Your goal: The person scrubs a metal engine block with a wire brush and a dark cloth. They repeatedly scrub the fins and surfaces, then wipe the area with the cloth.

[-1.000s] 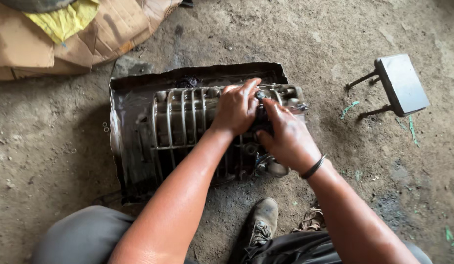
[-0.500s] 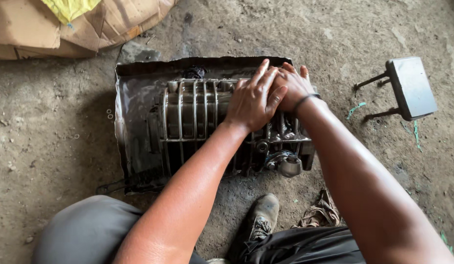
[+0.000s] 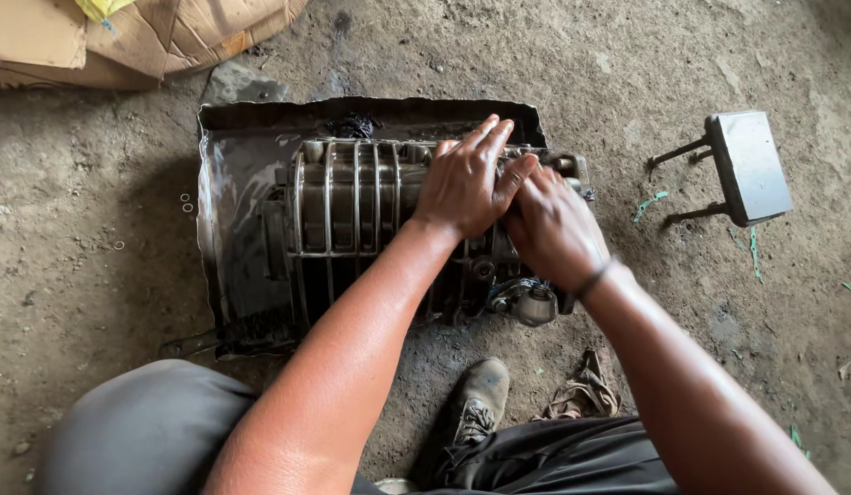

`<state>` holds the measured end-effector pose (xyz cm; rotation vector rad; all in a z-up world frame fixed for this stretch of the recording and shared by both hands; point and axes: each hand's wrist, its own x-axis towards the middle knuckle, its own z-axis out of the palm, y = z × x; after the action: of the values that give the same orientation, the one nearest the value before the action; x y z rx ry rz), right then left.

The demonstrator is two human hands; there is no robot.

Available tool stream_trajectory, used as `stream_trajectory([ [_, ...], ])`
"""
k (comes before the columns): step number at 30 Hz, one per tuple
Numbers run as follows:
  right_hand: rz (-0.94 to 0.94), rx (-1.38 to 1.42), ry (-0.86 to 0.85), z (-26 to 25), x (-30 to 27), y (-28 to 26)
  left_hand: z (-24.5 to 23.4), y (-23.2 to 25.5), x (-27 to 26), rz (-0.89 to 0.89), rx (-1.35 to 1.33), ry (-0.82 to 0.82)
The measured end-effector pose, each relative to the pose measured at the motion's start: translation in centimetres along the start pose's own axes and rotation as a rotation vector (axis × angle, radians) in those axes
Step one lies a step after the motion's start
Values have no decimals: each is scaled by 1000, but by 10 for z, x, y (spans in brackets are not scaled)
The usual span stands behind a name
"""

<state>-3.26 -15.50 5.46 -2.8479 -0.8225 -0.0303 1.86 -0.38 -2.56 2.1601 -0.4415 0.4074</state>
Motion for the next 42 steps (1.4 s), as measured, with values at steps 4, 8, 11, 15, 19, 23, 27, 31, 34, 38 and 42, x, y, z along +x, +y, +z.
stream_trajectory([
  [4,-68,-44,3,-5,-28,-2,0,2,0,3,-19,18],
  [8,-46,-188,-7,5,-9,2,-3,5,-5,7,-29,15],
  [11,77,-131,30,12,33,10,-4,7,-7,7,-26,21],
  [15,318,-104,-404,14,92,24,-9,9,-11,60,-2,87],
  [19,342,-29,-366,8,103,28,-11,9,-7,15,0,49],
  [23,249,17,-230,5,76,18,-11,2,-2,3,5,28],
  [27,-103,17,136,5,17,5,-5,1,-4,7,14,26],
  [31,-145,7,145,-12,-33,5,-8,5,-3,5,-30,28],
  [34,-71,-5,188,-29,-47,7,-14,6,-3,5,-57,28],
  [38,17,-115,260,-32,-40,12,-17,11,-5,-5,-57,20],
  [42,119,-203,183,3,-1,20,-19,14,-8,11,-67,62],
])
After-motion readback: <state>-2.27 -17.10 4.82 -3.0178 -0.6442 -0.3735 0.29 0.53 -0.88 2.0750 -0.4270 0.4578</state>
